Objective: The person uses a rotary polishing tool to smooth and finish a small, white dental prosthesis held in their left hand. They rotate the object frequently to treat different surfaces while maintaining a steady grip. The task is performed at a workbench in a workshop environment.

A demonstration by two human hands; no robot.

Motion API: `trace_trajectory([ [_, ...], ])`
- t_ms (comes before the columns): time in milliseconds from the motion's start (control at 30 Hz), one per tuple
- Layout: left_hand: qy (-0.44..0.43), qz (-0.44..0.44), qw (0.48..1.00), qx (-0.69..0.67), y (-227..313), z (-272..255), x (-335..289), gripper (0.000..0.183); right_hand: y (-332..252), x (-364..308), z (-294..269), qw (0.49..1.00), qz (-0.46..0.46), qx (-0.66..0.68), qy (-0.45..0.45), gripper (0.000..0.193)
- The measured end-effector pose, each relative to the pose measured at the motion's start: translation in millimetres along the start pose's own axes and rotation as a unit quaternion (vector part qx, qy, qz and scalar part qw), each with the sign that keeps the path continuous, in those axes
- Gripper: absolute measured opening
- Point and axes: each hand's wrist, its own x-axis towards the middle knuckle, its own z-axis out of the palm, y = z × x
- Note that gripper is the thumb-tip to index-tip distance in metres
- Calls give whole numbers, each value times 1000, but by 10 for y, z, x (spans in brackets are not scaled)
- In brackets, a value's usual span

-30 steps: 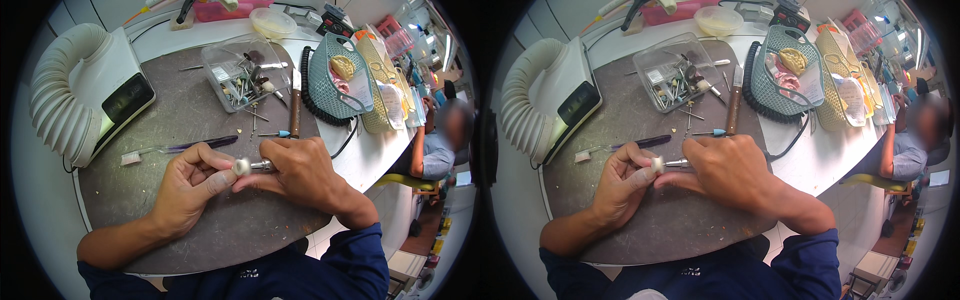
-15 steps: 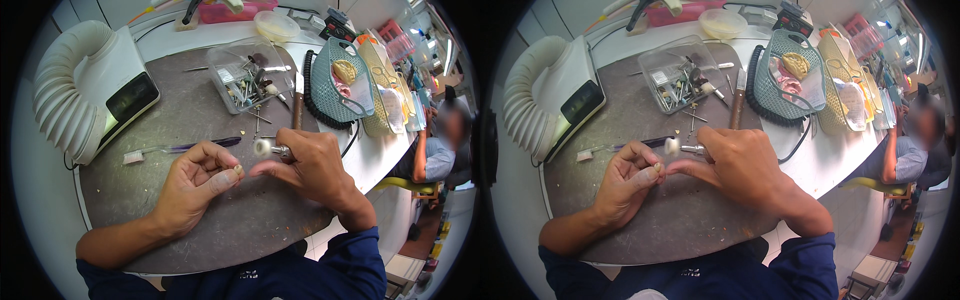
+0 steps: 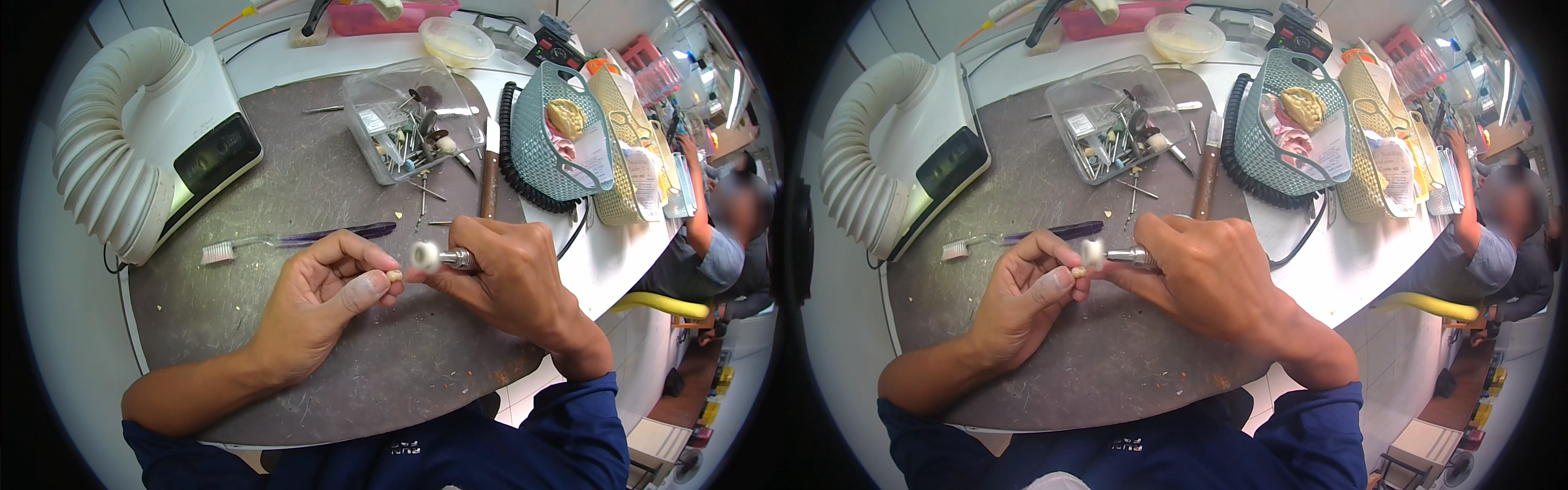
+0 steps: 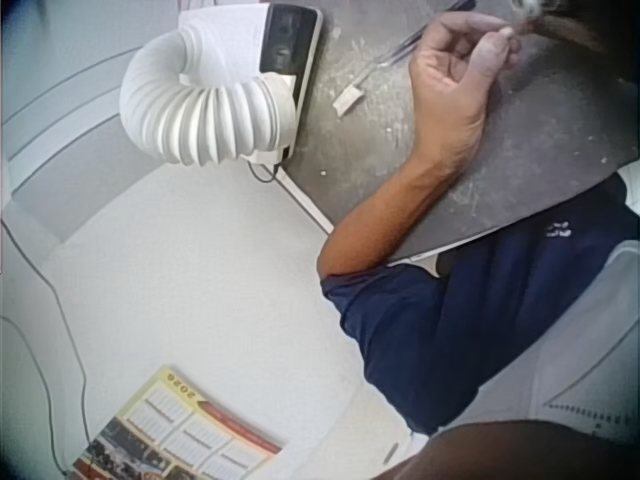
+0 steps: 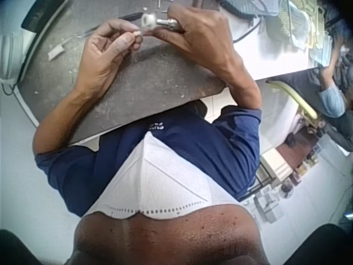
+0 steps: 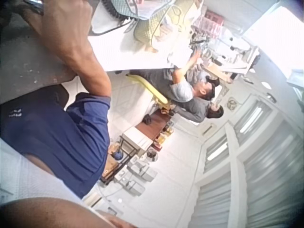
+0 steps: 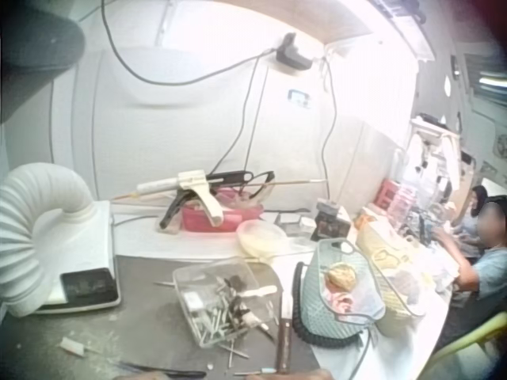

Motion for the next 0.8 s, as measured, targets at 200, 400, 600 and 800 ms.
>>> trace_trajectory([
  [200, -8, 9, 1000, 16, -8, -13, -3, 15, -7, -6, -20, 999, -17, -19, -20, 39],
  [400, 1, 16, 999, 29, -14, -13, -24, 15, 5, -20, 17, 1000, -10, -5, -8, 37],
  [600, 17, 16, 999, 47, -26, -1, -33, 14, -10, -10, 21, 1000, -12, -1, -4, 38],
  [800, 13, 18, 1000, 15, -15, 7, -22, 15, 10, -16, 39, 1000, -18, 0, 9, 44],
])
